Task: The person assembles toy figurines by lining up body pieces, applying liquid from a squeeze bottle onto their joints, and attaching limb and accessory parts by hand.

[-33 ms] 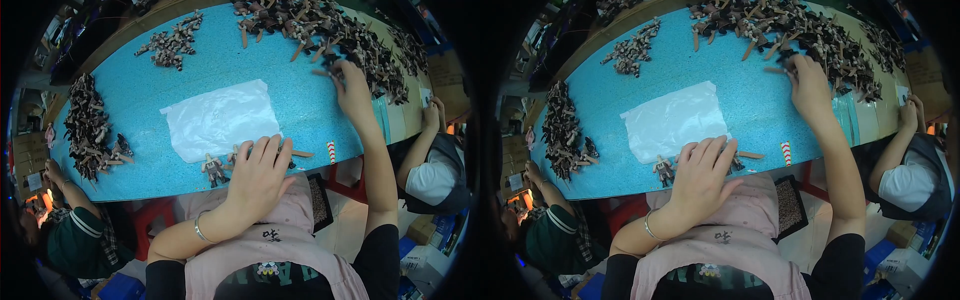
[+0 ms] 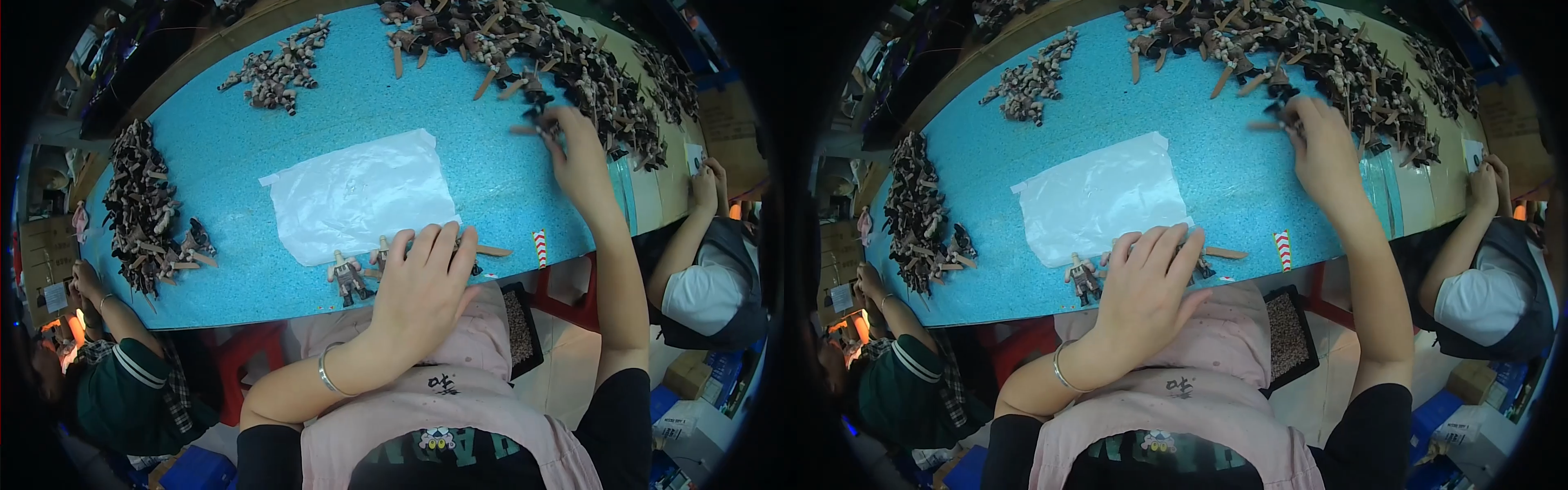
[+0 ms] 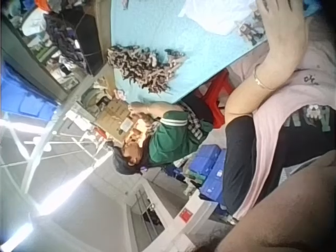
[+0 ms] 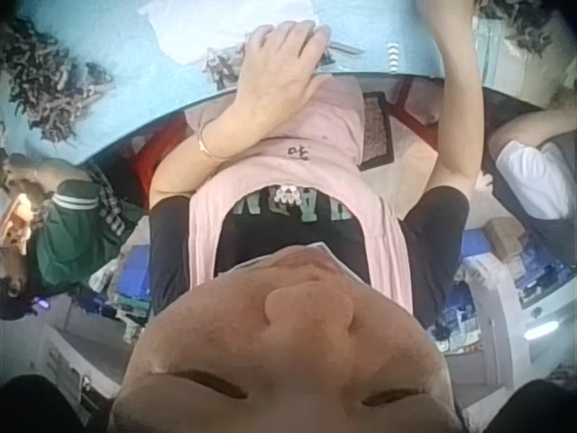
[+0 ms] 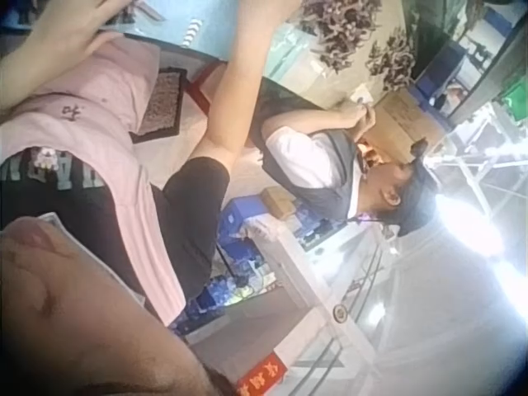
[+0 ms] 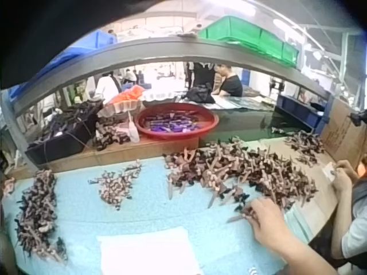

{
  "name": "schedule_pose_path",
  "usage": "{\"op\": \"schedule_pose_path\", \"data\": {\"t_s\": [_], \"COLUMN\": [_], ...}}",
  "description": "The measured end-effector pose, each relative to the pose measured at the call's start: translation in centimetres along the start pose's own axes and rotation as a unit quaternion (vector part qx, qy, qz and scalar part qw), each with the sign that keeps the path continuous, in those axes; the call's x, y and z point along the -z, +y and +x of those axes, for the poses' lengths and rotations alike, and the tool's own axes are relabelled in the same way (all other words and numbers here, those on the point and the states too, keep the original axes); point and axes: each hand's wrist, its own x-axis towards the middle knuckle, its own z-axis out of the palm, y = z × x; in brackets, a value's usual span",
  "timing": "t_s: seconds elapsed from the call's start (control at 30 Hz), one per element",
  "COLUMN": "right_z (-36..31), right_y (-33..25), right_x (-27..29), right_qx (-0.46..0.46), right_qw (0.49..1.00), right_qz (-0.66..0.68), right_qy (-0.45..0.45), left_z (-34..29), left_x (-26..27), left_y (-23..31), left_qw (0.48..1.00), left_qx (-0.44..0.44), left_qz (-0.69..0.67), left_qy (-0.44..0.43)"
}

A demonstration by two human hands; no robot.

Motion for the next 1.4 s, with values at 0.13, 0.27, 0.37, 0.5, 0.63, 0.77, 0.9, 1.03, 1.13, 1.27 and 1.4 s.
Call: {"op": "schedule_pose_path", "data": {"t_s": [0.13, 0.27, 0.37, 0.5, 0.63, 0.77, 0.9, 1.03, 1.13, 1.27, 1.4], "right_z": [-3.0, -4.5, -5.1, -5.0, -5.1, -5.9, -6.4, -6.3, -6.4, -7.5, -7.4], "right_y": [-0.4, -0.9, -1.8, -1.7, -2.0, -4.5, -5.1, -5.8, -7.1, -8.7, -10.6], "right_x": [2.8, 3.9, 3.6, 3.1, 4.2, 5.1, 3.6, 4.0, 3.5, 0.6, -0.2], "right_qx": [0.01, 0.032, -0.002, 0.014, 0.062, 0.113, 0.158, 0.177, 0.225, 0.288, 0.295], "right_qw": [0.967, 0.968, 0.988, 0.985, 0.936, 0.881, 0.881, 0.903, 0.928, 0.936, 0.934], "right_qz": [0.217, 0.208, 0.149, 0.14, 0.291, 0.364, 0.308, 0.288, 0.211, 0.13, 0.155], "right_qy": [-0.132, -0.135, -0.028, -0.099, -0.187, -0.28, -0.322, -0.265, -0.208, -0.152, -0.128], "left_z": [-0.2, -0.1, -0.2, -0.2, -0.3, -0.2, 0.0, -0.3, -1.3, -2.5, -4.0], "left_x": [-1.0, -0.9, -0.9, -0.9, -1.0, -1.1, -1.0, 0.4, 1.1, 0.4, 0.5], "left_y": [-0.5, -0.5, -0.3, -0.2, -0.2, -0.3, -0.2, -0.1, -0.8, -3.2, -5.1], "left_qw": [0.999, 1.0, 1.0, 0.999, 1.0, 1.0, 1.0, 1.0, 0.999, 0.998, 0.996], "left_qx": [-0.02, -0.023, -0.021, -0.021, -0.02, -0.016, -0.018, 0.0, 0.006, 0.018, -0.023], "left_qz": [0.023, 0.017, 0.018, 0.024, 0.018, 0.011, 0.012, 0.019, 0.045, 0.061, 0.068], "left_qy": [0.007, 0.012, 0.01, 0.012, 0.014, 0.018, 0.012, 0.017, 0.02, 0.026, 0.053]}}
